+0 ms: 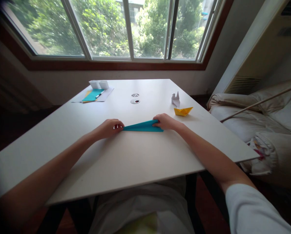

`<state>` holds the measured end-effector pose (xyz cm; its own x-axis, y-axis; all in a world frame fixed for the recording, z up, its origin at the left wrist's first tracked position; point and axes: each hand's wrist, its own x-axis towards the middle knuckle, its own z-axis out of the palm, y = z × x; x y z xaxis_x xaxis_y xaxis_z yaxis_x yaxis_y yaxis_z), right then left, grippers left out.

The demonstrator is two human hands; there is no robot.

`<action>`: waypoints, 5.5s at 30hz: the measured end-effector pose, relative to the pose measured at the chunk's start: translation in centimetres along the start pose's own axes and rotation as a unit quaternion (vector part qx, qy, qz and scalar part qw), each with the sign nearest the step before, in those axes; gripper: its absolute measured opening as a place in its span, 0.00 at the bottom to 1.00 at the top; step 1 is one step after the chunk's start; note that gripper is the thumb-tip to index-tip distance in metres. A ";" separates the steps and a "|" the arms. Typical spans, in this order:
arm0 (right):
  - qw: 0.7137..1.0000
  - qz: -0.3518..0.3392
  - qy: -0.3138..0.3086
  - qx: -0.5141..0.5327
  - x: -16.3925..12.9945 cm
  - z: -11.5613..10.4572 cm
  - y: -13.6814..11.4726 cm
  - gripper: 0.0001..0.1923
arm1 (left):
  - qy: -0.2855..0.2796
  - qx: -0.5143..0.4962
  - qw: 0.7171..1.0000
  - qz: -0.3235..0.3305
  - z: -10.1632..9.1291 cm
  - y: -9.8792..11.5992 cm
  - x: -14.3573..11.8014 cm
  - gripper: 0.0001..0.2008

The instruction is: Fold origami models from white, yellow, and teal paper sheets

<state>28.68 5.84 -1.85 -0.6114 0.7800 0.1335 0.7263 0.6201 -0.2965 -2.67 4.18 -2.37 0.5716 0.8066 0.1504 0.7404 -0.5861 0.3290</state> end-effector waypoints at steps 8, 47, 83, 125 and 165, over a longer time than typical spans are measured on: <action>0.997 0.062 -0.035 0.025 -0.4 -0.9 1.1 0.11 | -0.074 0.001 0.996 -0.056 -2.1 -2.0 -1.3 0.11; 0.949 -0.031 0.314 -0.009 -0.6 -1.7 -2.0 0.10 | 0.230 -0.695 0.585 -0.348 -1.8 4.0 -0.4 0.03; 0.663 0.139 0.256 0.690 2.0 0.0 -3.9 0.08 | 0.190 -0.456 0.861 -0.120 0.2 5.9 -1.2 0.14; 0.973 0.214 -0.084 0.031 -14.8 -8.5 6.3 0.25 | 0.121 -0.349 0.918 -0.141 -2.4 4.3 -2.1 0.12; 0.945 0.325 0.004 -0.040 6.2 5.2 -8.8 0.40 | 0.025 0.125 0.924 -0.361 2.8 3.6 2.1 0.35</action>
<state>16.84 4.72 -3.35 -0.0260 0.9986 -0.0451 0.9692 0.0141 -0.2458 2.22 3.54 -3.43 -0.1157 0.9931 0.0207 0.9843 0.1118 0.1364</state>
